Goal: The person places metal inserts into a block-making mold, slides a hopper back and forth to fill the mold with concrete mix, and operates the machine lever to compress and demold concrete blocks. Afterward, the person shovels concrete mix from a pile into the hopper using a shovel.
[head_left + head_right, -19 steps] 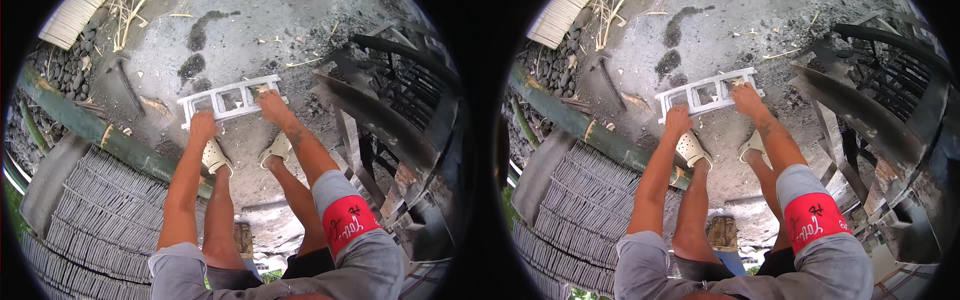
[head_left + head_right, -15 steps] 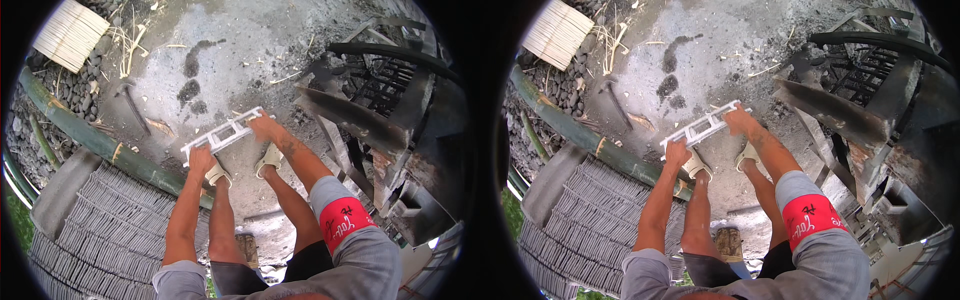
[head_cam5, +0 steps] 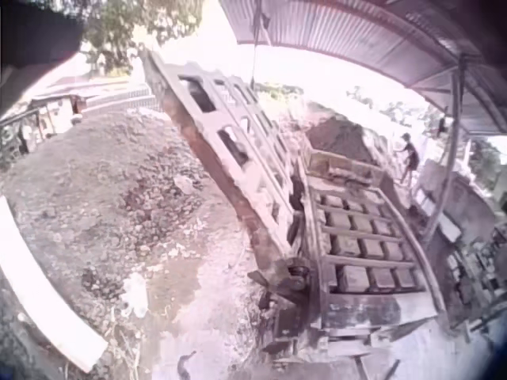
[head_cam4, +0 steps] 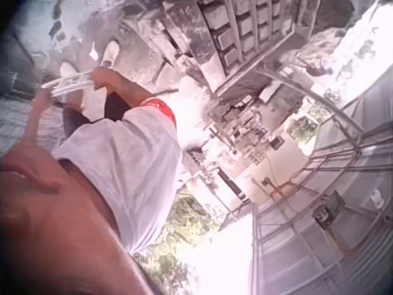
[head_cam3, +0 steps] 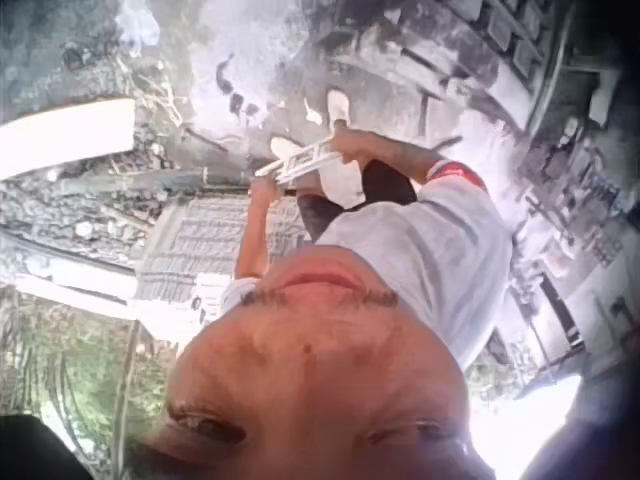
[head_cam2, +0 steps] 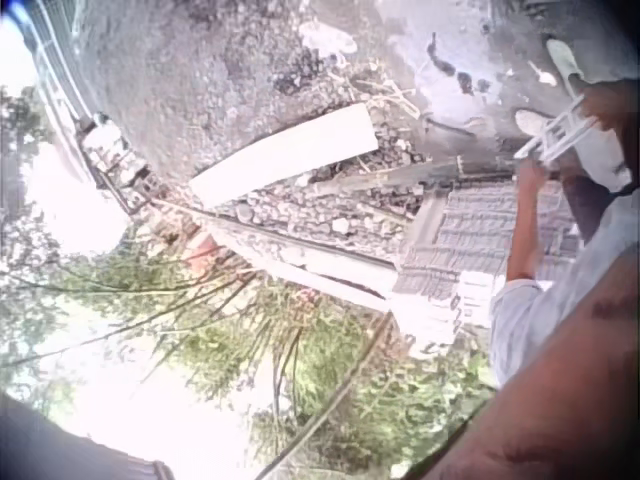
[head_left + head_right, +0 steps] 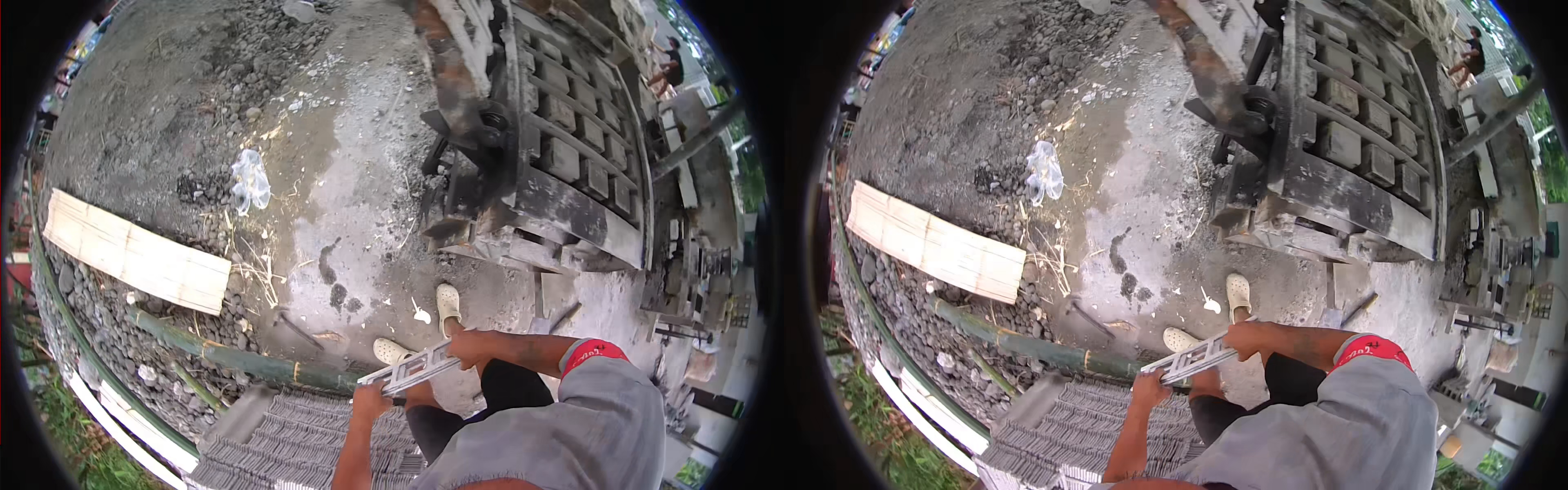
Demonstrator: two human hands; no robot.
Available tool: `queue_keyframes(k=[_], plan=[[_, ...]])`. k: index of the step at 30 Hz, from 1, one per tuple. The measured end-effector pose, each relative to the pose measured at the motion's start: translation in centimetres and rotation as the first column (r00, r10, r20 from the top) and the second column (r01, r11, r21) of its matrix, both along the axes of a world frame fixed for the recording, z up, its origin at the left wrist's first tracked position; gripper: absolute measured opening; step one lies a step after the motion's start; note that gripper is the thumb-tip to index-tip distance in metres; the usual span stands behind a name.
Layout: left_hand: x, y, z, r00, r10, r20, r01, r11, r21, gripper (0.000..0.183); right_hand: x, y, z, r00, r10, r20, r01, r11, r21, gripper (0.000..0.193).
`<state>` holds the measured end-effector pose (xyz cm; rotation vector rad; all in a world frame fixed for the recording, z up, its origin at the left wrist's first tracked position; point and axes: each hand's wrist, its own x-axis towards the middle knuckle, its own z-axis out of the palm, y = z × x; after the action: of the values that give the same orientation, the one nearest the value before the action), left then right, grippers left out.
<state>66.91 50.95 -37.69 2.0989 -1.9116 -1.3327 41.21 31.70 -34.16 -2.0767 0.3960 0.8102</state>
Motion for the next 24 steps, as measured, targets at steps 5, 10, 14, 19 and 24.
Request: queue_keyframes(k=[5, 10, 14, 19, 24], plan=[[-2.7, -7.0, 8.5, 0.978, -0.178, 0.108, 0.199, 0.951, -0.236, 0.025, -6.9, -1.0, 11.4, 0.954, -0.287, 0.083, 0.295, 0.950, -0.105, 0.028], [-10.6, -18.4, 21.4, 0.945, -0.269, 0.188, 0.324, 0.858, -0.398, 0.017, -16.0, -4.6, 25.3, 0.794, -0.590, 0.147, 0.607, 0.760, -0.230, 0.022], [-18.1, -25.0, 29.3, 0.904, -0.256, 0.342, 0.409, 0.747, -0.523, 0.009, -23.4, -6.2, 28.6, 0.761, -0.554, 0.337, 0.644, 0.585, -0.494, 0.022], [-25.7, -32.7, 35.7, 0.854, -0.305, 0.421, 0.498, 0.715, -0.492, 0.012, -29.6, -9.5, 31.1, 0.593, -0.606, 0.531, 0.790, 0.308, -0.530, 0.027], [-29.8, -40.4, 33.2, 0.768, -0.408, 0.494, 0.605, 0.717, -0.348, 0.015, -33.0, -14.4, 27.2, 0.522, -0.593, 0.613, 0.838, 0.224, -0.497, 0.018]])
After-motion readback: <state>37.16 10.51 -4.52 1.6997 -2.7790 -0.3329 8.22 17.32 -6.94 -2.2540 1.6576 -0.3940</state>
